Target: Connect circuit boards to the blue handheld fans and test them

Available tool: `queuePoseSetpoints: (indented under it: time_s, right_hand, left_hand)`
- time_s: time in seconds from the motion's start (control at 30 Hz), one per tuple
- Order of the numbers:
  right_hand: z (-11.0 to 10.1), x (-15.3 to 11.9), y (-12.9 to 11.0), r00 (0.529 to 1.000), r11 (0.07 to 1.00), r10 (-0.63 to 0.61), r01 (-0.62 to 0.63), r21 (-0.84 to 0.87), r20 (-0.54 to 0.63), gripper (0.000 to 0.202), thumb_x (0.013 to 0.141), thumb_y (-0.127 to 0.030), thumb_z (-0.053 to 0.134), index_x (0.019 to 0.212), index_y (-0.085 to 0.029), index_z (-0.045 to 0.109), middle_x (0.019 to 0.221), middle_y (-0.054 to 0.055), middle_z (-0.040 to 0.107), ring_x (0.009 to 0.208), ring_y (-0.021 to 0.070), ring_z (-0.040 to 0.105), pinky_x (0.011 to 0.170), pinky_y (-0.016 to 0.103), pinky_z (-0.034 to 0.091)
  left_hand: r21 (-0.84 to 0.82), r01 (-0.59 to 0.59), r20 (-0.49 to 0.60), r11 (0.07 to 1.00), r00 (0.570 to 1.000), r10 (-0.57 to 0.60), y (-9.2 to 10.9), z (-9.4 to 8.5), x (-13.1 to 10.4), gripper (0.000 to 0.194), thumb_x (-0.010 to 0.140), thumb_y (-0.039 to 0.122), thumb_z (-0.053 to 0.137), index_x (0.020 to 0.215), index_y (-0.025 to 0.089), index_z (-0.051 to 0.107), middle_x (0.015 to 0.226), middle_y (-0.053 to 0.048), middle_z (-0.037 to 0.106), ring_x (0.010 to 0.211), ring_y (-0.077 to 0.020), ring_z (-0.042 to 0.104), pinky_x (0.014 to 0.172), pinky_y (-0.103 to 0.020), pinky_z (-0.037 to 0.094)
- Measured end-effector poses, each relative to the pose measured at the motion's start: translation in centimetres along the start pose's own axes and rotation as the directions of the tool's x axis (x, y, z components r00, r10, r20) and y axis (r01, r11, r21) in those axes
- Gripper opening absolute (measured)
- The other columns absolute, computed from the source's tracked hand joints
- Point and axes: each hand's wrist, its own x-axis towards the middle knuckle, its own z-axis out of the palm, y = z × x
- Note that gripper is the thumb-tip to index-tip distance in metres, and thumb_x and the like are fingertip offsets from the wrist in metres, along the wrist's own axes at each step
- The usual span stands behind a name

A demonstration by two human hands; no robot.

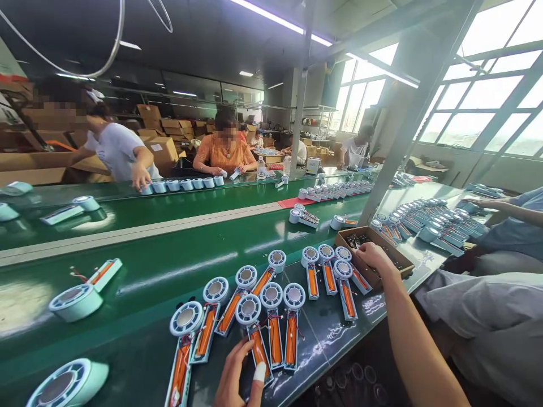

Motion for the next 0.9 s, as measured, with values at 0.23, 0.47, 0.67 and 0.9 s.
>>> queuePoseSetpoints:
  time_s: [0.23,0.47,0.67,0.9]
  right_hand:
    - [1.8,1.3,1.4,0.992,0.989,0.089,-0.077,-0.125,0.09,0.025,0.097,-0.036,0.064,0.113,-0.016,0.065,0.113,0.006,0.067,0.096,0.0196,0.067,0.084,0.039,0.057]
    - [-2.3,-0.1,0.3,0.982,0.99,0.137,-0.138,0.002,-0.13,0.017,0.094,-0.021,0.063,0.105,-0.011,0.07,0.101,0.012,0.072,0.096,0.0247,0.069,0.086,0.04,0.054]
    - [-2.2,-10.2,-6.5,0.95,0.959,-0.099,0.171,0.226,-0.297,0.029,0.089,-0.036,0.057,0.109,-0.02,0.071,0.105,0.012,0.074,0.093,0.0267,0.072,0.079,0.038,0.056]
    - [5.5,-26.4,-17.7,0.284,0.133,-0.931,0.849,0.511,-0.229,0.026,0.101,-0.014,0.047,0.111,-0.024,0.069,0.099,0.007,0.076,0.102,0.0193,0.071,0.089,0.031,0.058]
  left_hand:
    - [-0.065,0.054,0.044,0.996,0.998,-0.051,2.2,-0.7,-0.4,0.032,0.084,0.033,0.062,0.114,0.025,0.072,0.125,-0.011,0.072,0.115,-0.0332,0.068,0.1,-0.045,0.055]
    - [-0.285,0.183,-0.099,0.941,0.971,-0.219,2.6,0.0,-1.9,0.052,0.089,0.061,0.054,0.123,0.023,0.064,0.117,-0.013,0.073,0.107,-0.0311,0.07,0.09,-0.039,0.058]
    - [-0.327,0.237,-0.157,0.915,0.941,-0.3,4.9,-3.1,-1.8,0.047,0.085,0.066,0.061,0.092,0.022,0.074,0.102,-0.009,0.074,0.093,-0.0265,0.069,0.086,-0.033,0.054]
    - [-0.635,0.6,0.312,0.487,0.775,-0.549,6.4,-5.4,-0.9,0.064,0.072,0.073,0.069,0.103,0.016,0.076,0.09,-0.012,0.078,0.076,-0.0256,0.071,0.069,-0.036,0.055]
